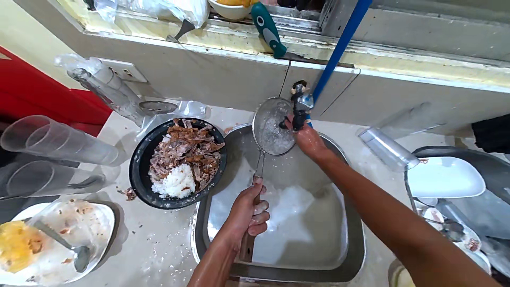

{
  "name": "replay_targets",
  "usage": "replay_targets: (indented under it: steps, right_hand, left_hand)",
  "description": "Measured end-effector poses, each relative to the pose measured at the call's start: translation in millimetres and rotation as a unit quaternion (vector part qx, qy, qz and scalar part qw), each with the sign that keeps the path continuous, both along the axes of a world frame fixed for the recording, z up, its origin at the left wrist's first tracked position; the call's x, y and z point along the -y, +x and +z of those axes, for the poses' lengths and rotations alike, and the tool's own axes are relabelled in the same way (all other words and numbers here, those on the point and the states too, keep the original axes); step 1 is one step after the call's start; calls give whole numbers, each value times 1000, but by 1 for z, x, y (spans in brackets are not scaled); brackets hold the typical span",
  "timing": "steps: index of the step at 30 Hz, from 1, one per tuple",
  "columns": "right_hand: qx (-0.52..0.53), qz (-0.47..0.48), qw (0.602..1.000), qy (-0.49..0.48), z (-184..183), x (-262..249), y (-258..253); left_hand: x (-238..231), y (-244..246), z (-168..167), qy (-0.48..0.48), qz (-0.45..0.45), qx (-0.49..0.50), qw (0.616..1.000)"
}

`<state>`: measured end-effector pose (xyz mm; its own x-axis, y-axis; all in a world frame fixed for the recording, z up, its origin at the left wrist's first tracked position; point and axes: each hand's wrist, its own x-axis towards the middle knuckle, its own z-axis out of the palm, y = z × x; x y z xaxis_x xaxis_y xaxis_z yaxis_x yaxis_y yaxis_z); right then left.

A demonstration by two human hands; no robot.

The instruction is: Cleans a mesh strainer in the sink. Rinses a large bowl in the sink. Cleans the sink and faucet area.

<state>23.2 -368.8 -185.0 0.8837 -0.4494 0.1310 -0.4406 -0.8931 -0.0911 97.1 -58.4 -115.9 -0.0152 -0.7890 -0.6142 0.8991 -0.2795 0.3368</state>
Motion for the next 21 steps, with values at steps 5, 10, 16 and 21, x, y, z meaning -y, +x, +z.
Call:
replay_targets:
  steps: [5,10,16,21]
  right_hand:
    - [-102,-17,993,-55,6,-19,-5]
    - [-111,-93,973,178,8,-77,13]
    - [167,136,954,210,-27,-67,4]
    - [-41,95,995,6,-21,-3,-10]
  left_hand:
    - [12,-14,-18,1,38,-19,999]
    - [25,-37,-13,48,72,51,995]
    - [19,-29,-5,69,37,67,995]
    - [11,-20,5,47,35,38,998]
